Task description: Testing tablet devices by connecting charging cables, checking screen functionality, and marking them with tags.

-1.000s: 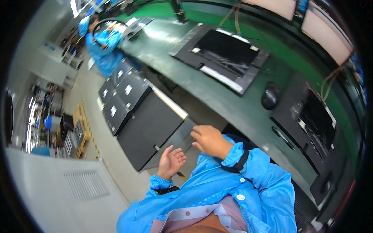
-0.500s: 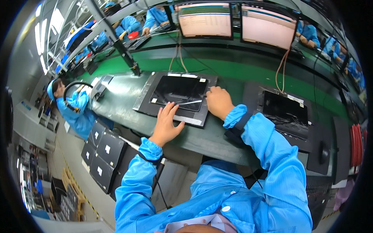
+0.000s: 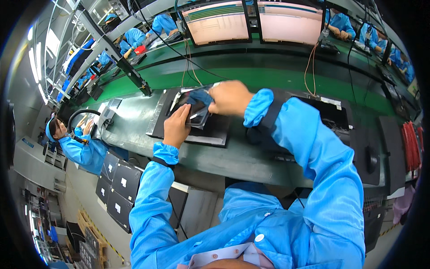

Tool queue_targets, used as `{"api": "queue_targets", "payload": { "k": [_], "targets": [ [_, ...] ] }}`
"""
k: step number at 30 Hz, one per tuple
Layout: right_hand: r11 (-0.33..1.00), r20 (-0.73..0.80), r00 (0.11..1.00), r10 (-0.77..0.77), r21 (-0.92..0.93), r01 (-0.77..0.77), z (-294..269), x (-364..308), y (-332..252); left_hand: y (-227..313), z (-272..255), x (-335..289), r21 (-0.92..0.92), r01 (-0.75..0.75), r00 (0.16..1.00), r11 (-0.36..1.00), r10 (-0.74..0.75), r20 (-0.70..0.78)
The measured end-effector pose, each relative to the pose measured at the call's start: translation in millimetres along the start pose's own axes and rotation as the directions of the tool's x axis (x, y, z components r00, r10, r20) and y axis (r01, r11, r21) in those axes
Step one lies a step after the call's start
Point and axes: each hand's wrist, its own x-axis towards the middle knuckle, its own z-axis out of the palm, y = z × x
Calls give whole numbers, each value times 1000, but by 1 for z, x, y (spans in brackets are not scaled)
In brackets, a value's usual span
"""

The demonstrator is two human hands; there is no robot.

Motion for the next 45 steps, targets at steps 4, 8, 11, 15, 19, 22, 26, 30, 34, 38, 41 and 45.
{"api": "queue_targets", "payload": {
  "k": [4,8,11,15,19,22,26,30,34,38,41,45],
  "targets": [
    [995,-206,978,-18,-95,-1,-48,-32,9,19,-42,-12,19,96,993,995,-94,-75],
    [961,-419,870,-261,-195,194,-75,-115,31,58,-118,-74,-393,558,757,730,-643,-119],
    [997,-145,989,-8,-77,-4,-53,-205,19,92,-146,-130,-977,208,620,39,-778,101],
    [940,-32,967,252,-229,-253,4,-279,2,150,-116,-183,-829,269,368,-491,-743,559],
    [887,-18,936,351,-313,-338,27,-303,14,198,-77,-195,-724,330,455,-606,-570,684],
    [964,-122,959,254,-53,-262,21,-307,21,214,-65,-186,-668,340,495,-661,-479,725],
    [702,-93,815,572,570,-428,19,-317,-11,232,-56,-164,-673,395,494,-625,-473,729],
    [576,-137,936,325,814,-80,52,-310,-50,253,-45,-145,-669,431,527,-606,-432,731],
    [630,-174,975,141,775,48,71,-297,-58,263,-43,-135,-671,401,535,-623,-436,724],
    [666,-217,961,171,744,49,69,-290,-58,265,-44,-133,-688,391,545,-611,-449,708],
    [688,-189,971,149,725,36,66,-289,-60,264,-44,-134,-712,390,558,-584,-465,688],
    [753,-202,958,202,658,-21,72,-290,-66,266,-44,-135,-702,406,543,-585,-463,700]
  ]
}}
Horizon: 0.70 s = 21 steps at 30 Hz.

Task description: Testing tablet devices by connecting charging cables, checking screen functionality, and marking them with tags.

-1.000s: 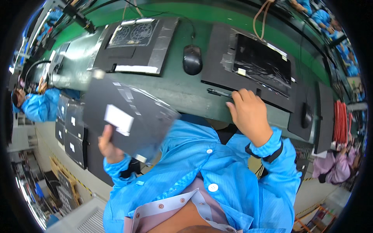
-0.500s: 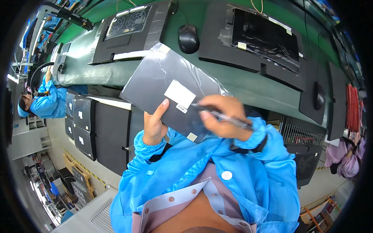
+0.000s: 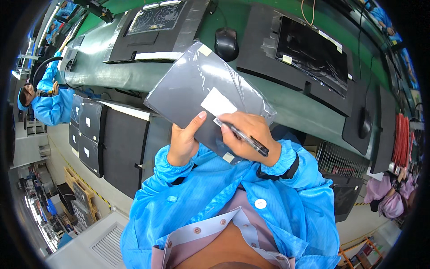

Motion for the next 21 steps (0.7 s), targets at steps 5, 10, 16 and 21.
{"api": "queue_targets", "payload": {
  "k": [5,10,16,21],
  "targets": [
    [971,-354,910,217,174,-164,-17,3,-6,19,-26,-11,52,-75,996,996,77,-36],
    [612,-244,905,350,-671,-418,-79,19,2,74,-128,-49,-89,-44,950,995,14,-313],
    [636,-297,888,351,-621,-459,-90,9,26,107,-291,-77,-218,-136,879,967,16,-476],
    [812,-372,919,129,-492,-313,-74,9,46,114,-351,-77,-244,-53,819,968,-98,-565]
  ]
}}
